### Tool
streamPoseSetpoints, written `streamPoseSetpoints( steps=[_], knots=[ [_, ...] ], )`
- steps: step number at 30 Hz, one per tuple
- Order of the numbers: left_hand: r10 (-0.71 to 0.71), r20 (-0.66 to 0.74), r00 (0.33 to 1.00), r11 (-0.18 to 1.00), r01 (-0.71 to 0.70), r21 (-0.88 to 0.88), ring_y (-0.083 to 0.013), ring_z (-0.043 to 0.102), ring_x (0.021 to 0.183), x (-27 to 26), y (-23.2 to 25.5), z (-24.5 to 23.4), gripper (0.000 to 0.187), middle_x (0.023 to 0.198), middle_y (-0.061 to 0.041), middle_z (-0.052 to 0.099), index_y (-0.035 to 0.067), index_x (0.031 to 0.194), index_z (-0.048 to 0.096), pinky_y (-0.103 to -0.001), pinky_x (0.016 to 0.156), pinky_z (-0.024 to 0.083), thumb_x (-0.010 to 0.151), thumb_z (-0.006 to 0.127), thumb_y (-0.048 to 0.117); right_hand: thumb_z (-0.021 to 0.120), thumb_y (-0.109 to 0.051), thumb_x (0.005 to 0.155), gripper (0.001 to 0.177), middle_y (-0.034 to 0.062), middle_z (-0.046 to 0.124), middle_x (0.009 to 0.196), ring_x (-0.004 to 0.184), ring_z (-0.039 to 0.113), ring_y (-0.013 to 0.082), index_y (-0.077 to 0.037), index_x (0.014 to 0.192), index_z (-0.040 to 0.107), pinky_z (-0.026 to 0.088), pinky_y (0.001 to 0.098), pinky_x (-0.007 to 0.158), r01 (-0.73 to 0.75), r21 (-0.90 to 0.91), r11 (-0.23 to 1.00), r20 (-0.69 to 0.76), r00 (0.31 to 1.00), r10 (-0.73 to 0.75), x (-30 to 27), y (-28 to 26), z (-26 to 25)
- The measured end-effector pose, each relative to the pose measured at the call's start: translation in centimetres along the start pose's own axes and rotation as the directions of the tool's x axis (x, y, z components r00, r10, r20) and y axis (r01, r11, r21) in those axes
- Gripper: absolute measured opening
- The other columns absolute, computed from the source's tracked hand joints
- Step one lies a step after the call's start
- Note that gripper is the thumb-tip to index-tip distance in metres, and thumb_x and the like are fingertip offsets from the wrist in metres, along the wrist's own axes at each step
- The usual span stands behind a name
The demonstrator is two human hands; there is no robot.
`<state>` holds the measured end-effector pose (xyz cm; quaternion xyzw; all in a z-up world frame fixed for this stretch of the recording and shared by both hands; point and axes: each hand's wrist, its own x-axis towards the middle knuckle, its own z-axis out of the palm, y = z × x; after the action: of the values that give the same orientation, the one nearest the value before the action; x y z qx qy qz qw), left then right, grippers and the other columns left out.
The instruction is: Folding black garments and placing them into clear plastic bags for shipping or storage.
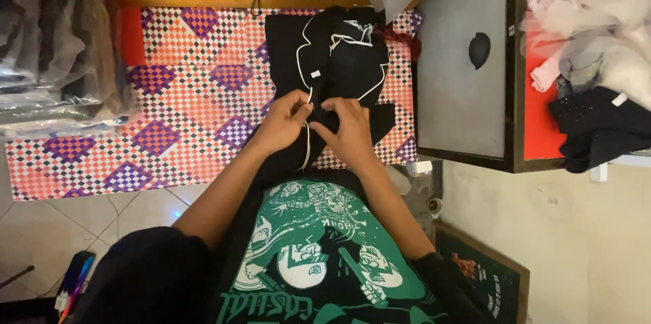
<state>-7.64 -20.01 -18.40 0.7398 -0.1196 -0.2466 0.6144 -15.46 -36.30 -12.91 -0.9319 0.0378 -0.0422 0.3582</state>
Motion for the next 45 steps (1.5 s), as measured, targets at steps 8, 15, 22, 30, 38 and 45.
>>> streamPoseSetpoints(
  steps=[8,15,22,30,38,45],
  knots=[
    [0.15,-0.033,0.988,0.932,-0.13,0.337,-0.046,0.069,0.093,-2.6,7.6,-0.8,0.029,0.095,-0.025,0.067,0.0,0.109,0.061,-0.051,0.076,0.056,0.081,0.068,0.005,0.082,-0.025,0.087,0.02,0.0004,0.074,0.085,0.089,0.068,0.0201,-0.017,0.1,0.07,0.04,0.0371,0.095,0.156,-0.157,0.975,-0.111,0.978,-0.175,1.6,1.1,-0.3],
    [0.164,-0.016,0.986,0.975,-0.16,0.152,-0.0158,0.06,0.071,-1.5,4.9,-2.4,0.013,0.068,-0.006,0.064,0.007,0.087,0.07,-0.034,0.062,0.049,0.094,0.059,0.011,0.075,-0.027,0.094,0.011,0.0002,0.072,0.082,0.088,0.066,0.0205,-0.017,0.094,0.073,0.036,0.0397,0.094,0.207,-0.169,0.964,-0.073,0.972,-0.222,1.7,-0.9,-2.4],
    [0.173,0.132,0.976,0.959,-0.197,0.203,-0.0373,0.071,0.1,-0.6,5.5,-2.1,0.019,0.09,-0.017,0.076,0.005,0.106,0.073,-0.056,0.107,0.04,0.101,0.057,0.012,0.07,-0.019,0.093,0.011,0.0038,0.063,0.071,0.079,0.062,0.0254,-0.012,0.085,0.068,0.038,0.0418,0.088,0.272,-0.086,0.959,-0.108,0.954,-0.28,1.4,0.3,-1.9],
    [0.122,0.027,0.992,0.876,-0.12,0.467,-0.0446,0.07,0.09,2.3,1.3,-0.6,0.02,0.087,-0.023,0.069,0.001,0.1,0.07,-0.052,0.081,0.054,0.099,0.062,0.019,0.059,-0.016,0.097,0.015,0.0058,0.056,0.075,0.08,0.057,0.0267,-0.011,0.083,0.06,0.043,0.0379,0.078,0.226,0.366,0.903,-0.131,0.973,-0.191,0.6,0.3,0.4],
    [-0.144,-0.114,0.983,0.987,0.134,-0.093,-0.0222,0.069,0.097,2.2,4.1,-3.7,0.028,0.095,-0.008,0.074,0.007,0.111,0.076,-0.04,0.091,0.052,0.1,0.061,0.028,0.059,-0.009,0.1,0.011,0.0148,0.062,0.085,0.084,0.059,0.0309,-0.005,0.092,0.065,0.045,0.0421,0.08,0.061,0.37,0.927,-0.131,0.991,-0.013,1.6,0.9,-3.6],
    [-0.031,0.02,0.999,0.996,0.032,-0.086,-0.012,0.058,0.079,2.3,0.9,-2.8,0.023,0.076,0.0,0.064,0.01,0.107,0.079,-0.029,0.077,0.048,0.105,0.059,0.021,0.065,-0.023,0.1,0.012,0.0057,0.058,0.078,0.083,0.058,0.0283,-0.012,0.097,0.067,0.045,0.0406,0.081,0.252,0.168,0.953,-0.049,0.968,-0.247,1.8,-0.1,-2.8]
  ],
)
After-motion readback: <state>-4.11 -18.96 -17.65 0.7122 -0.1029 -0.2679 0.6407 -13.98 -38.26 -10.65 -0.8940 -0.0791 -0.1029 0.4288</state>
